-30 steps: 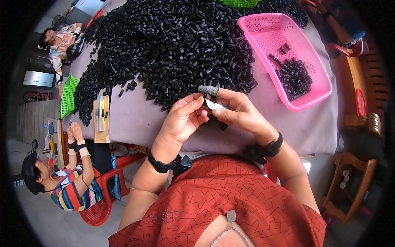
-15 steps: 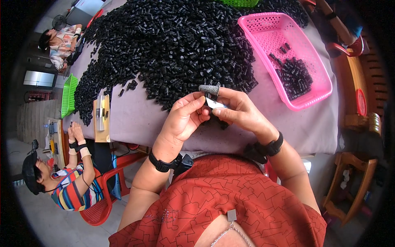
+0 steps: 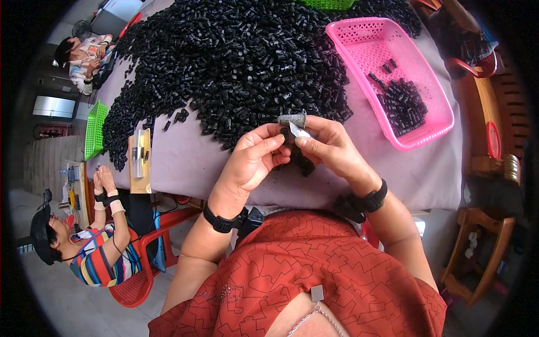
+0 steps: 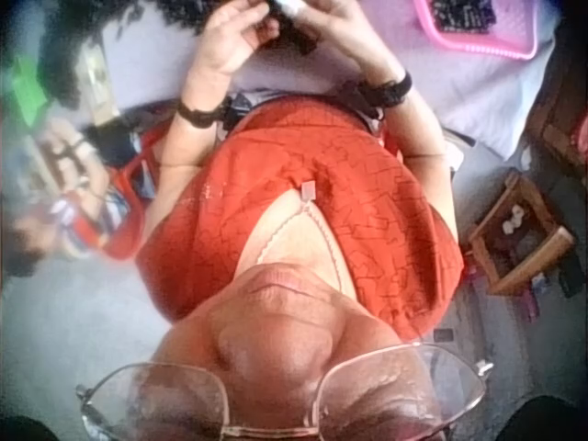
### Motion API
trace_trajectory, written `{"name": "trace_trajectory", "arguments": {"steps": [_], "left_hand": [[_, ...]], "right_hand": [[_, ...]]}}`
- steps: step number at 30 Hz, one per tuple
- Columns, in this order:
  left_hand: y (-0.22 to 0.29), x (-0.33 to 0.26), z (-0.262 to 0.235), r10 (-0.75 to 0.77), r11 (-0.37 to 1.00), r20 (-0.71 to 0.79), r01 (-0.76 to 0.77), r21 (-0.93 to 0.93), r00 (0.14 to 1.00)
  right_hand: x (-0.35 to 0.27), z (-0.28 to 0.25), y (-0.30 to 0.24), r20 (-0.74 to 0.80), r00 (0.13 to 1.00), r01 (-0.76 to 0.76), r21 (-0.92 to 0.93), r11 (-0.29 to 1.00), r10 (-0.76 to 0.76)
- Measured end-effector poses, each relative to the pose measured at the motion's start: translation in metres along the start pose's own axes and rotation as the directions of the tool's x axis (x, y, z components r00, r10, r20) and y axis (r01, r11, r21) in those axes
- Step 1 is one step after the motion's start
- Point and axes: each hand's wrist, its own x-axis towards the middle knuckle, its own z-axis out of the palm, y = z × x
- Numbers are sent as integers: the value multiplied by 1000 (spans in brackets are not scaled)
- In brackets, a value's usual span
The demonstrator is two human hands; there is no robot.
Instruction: Sorting and inspecting small black plastic shoe components from a large pile on a table into individual baskets.
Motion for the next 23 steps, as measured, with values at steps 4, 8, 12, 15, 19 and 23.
{"name": "trace_trajectory", "arguments": {"steps": [4,8,12,15,19,23], "left_hand": [[5,0,-7,69,998,-4,-69,8,998],[9,-3,-6,103,995,14,-103,15,995],[11,-2,-12,97,995,17,-96,-25,995],[13,-3,-8,80,995,-23,-81,-61,997],[9,-2,-20,93,992,-5,-93,-80,996],[1,5,-35,96,980,152,-67,-186,984]], "right_hand": [[1,-1,0,-45,999,12,14,1000,-11],[1,0,-3,-96,995,6,-10,1000,-6],[2,-2,2,-88,996,1,-22,1000,-3],[2,-2,1,-78,997,-8,-34,999,6],[2,0,0,-73,997,-8,-35,999,6],[1,3,1,-4,1000,6,-48,999,-6]]}}
